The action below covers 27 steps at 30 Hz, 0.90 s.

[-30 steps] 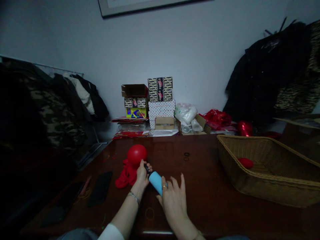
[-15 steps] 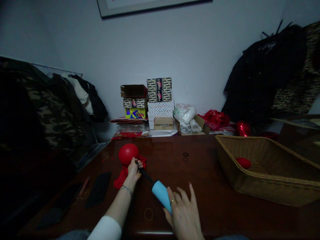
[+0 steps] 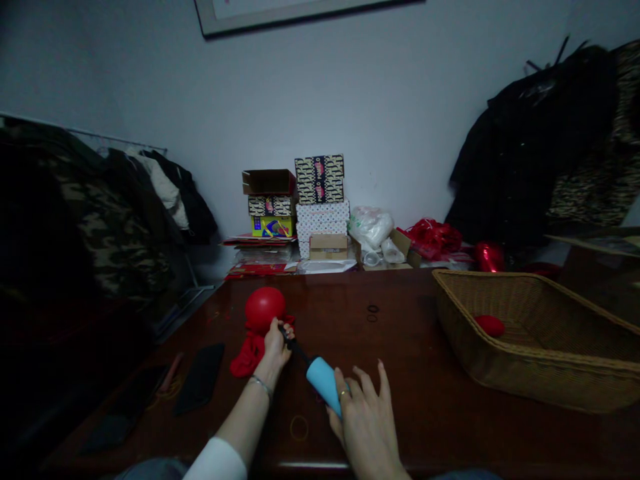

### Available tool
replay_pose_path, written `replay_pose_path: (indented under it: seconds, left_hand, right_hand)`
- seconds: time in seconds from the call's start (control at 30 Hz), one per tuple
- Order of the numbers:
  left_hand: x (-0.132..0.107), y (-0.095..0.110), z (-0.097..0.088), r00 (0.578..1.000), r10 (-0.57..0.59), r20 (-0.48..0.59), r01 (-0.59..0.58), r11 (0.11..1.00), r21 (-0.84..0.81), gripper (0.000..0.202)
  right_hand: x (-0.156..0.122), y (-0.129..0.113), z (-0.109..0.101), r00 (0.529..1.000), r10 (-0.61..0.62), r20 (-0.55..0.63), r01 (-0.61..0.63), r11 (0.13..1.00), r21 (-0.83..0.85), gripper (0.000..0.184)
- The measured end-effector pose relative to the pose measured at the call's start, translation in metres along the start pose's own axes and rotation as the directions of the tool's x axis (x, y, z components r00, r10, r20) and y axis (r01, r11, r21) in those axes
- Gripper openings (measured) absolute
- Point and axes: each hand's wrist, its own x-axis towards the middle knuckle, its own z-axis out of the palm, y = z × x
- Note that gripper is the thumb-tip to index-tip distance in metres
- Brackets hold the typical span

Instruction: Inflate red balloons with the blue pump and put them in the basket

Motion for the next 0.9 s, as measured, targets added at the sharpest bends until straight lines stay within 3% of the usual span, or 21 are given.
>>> replay_pose_path:
  seconds: [0.23,0.37,0.63,0.9]
  left_hand:
    - [-0.016,-0.026,0.001,0.999,-0.045,0.024,0.045,0.999,0.017,0.026]
    - [-0.019,-0.029,0.001,0.998,-0.051,0.029,0.050,0.998,0.031,0.029]
    - [-0.008,-0.014,-0.002,1.000,-0.011,-0.023,0.012,1.000,0.004,0.024]
    - [0.011,0.012,-0.013,1.000,0.021,-0.004,-0.021,1.000,-0.007,0.025]
  right_hand:
    - [0.024,-0.014,0.010,0.999,0.040,0.030,-0.040,0.999,-0.010,0.046]
    - [0.030,-0.017,0.014,0.997,0.055,0.054,-0.055,0.998,-0.003,0.048]
    - [0.017,-0.018,0.015,0.999,0.033,0.024,-0.034,0.999,0.034,0.049]
    - [-0.011,0.004,0.005,0.998,-0.042,-0.038,0.044,0.997,0.064,0.049]
